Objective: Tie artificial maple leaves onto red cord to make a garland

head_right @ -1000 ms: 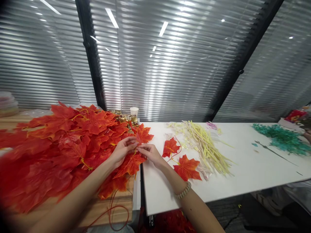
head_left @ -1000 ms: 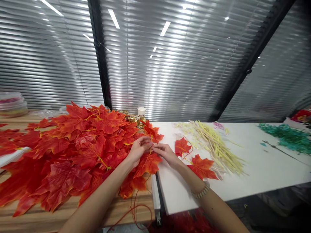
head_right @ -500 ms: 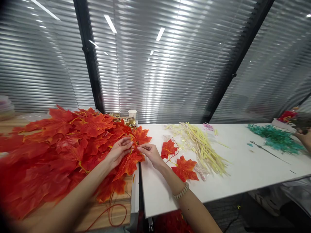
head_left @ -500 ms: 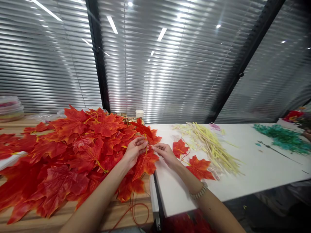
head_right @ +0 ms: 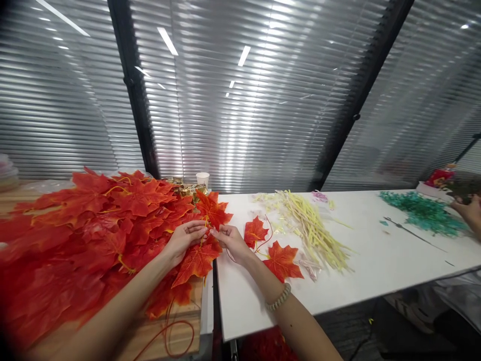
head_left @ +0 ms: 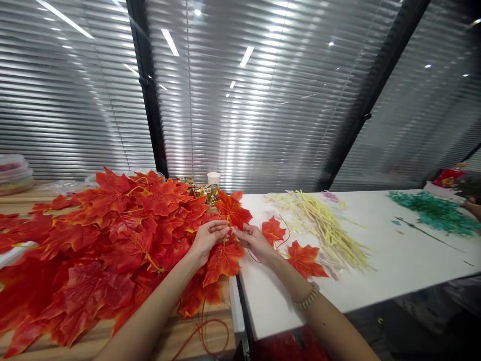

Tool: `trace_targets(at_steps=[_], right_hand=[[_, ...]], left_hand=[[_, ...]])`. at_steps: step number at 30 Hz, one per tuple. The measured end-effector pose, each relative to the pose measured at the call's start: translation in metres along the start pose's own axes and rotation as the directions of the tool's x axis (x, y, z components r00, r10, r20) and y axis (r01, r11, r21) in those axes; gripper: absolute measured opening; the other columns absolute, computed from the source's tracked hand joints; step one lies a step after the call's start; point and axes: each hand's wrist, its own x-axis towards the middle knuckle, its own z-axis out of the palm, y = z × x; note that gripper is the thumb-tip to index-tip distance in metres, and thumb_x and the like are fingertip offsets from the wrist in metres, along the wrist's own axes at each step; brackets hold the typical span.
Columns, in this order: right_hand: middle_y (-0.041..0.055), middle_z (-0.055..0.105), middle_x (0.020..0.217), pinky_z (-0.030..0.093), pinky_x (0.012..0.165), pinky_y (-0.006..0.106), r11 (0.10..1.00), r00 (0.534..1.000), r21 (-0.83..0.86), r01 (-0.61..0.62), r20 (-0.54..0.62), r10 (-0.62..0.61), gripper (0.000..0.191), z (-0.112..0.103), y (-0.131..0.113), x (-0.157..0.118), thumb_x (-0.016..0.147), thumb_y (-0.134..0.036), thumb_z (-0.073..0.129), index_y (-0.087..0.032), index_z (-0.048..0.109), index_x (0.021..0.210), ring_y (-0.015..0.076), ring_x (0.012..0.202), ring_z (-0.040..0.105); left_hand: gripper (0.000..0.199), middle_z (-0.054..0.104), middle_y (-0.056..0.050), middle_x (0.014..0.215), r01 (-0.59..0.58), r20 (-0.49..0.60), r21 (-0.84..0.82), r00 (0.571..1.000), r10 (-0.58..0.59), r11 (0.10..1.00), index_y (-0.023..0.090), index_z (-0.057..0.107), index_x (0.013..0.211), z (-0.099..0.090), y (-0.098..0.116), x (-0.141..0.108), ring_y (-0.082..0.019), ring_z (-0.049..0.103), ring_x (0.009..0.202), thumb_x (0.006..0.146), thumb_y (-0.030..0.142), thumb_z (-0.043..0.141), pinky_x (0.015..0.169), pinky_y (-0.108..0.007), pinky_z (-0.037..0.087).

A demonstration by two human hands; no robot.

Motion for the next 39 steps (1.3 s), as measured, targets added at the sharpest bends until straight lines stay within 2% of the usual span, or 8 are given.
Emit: trace_targets(at_steps=[3,9,12,16,20,24,33,39], right_hand=[[-0.0070,0.034,0.051,0.016,0.043,0.021,0.999,1.000,-0.034,0.005,0.014,-0.005,0.033,0.000,0.000,-0.001,0.063,-0.037,0.072,-0.013,0.049,0.062,0.0023,0.044,0.021],[-0.0013,0.050,0.063,0.028,0.049,0.021,0.998,0.998,-0.061,-0.020,0.055,0.023,0.033,-0.003,0.004,-0.001,0.061,-0.040,0.073,-0.013,0.057,0.071,0.0070,0.054,0.039],[-0.0032,0.047,0.059,0.025,0.047,0.020,0.999,1.000,-0.050,-0.015,0.025,0.016,0.032,-0.006,0.007,0.001,0.057,-0.037,0.075,-0.014,0.055,0.067,0.0053,0.049,0.035],[-0.0047,0.041,0.055,0.020,0.045,0.020,0.998,1.000,-0.064,0.013,-0.020,-0.014,0.032,-0.010,0.011,0.005,0.062,-0.040,0.072,-0.014,0.057,0.073,0.0042,0.047,0.028],[-0.0033,0.044,0.058,0.024,0.048,0.020,0.985,0.989,-0.152,0.086,-0.104,-0.102,0.031,-0.012,0.011,0.006,0.063,-0.042,0.070,-0.014,0.058,0.070,0.0054,0.050,0.031],[-0.0022,0.048,0.058,0.026,0.048,0.021,0.977,0.988,-0.187,0.099,-0.101,-0.120,0.032,-0.011,0.008,0.005,0.064,-0.044,0.068,-0.014,0.058,0.067,0.0065,0.051,0.035],[0.0000,0.055,0.061,0.032,0.054,0.023,0.973,0.991,-0.197,0.122,-0.022,-0.128,0.030,-0.007,0.004,0.004,0.065,-0.042,0.069,-0.014,0.061,0.074,0.0099,0.057,0.045],[-0.0002,0.054,0.064,0.034,0.055,0.022,0.980,0.989,-0.143,0.138,-0.026,-0.143,0.028,-0.008,0.008,0.006,0.063,-0.038,0.071,-0.015,0.061,0.075,0.0085,0.057,0.043]], left_hand=[[0.030,0.064,-0.002,0.070,-0.013,0.021,0.015,1.000,0.012,1.000,0.012,0.064,0.080,-0.001,-0.002,0.001,-0.010,0.061,0.061,0.053,0.012,0.079,0.059,-0.021,0.050],[0.032,0.065,-0.003,0.074,-0.009,0.123,0.045,0.992,0.003,0.999,0.012,0.063,0.080,-0.001,-0.005,-0.001,-0.011,0.060,0.063,0.052,0.015,0.079,0.058,-0.021,0.049],[0.032,0.064,-0.002,0.072,-0.010,0.103,0.047,0.995,0.005,0.999,0.013,0.063,0.078,0.001,-0.003,-0.002,-0.010,0.059,0.059,0.051,0.014,0.079,0.057,-0.020,0.048],[0.033,0.064,-0.003,0.076,-0.018,0.108,0.055,0.994,0.012,0.998,0.013,0.063,0.081,0.001,-0.001,-0.003,-0.012,0.060,0.065,0.053,0.018,0.079,0.058,-0.021,0.048],[0.034,0.064,-0.003,0.077,-0.057,0.158,0.098,0.987,0.041,0.994,0.013,0.064,0.083,0.000,-0.003,-0.003,-0.011,0.059,0.064,0.054,0.023,0.079,0.062,-0.024,0.050],[0.036,0.063,-0.004,0.077,-0.078,0.208,0.132,0.977,0.049,0.988,0.013,0.064,0.084,0.000,-0.005,-0.003,-0.012,0.060,0.064,0.054,0.028,0.079,0.064,-0.025,0.050],[0.033,0.064,-0.003,0.074,-0.143,0.159,0.150,0.980,0.119,0.978,0.013,0.062,0.086,-0.001,-0.009,0.000,-0.014,0.061,0.066,0.058,0.024,0.076,0.064,-0.025,0.048],[0.032,0.064,-0.004,0.077,-0.168,0.187,0.157,0.973,0.137,0.973,0.013,0.061,0.088,-0.002,-0.011,0.000,-0.014,0.062,0.069,0.062,0.025,0.074,0.068,-0.026,0.049]])
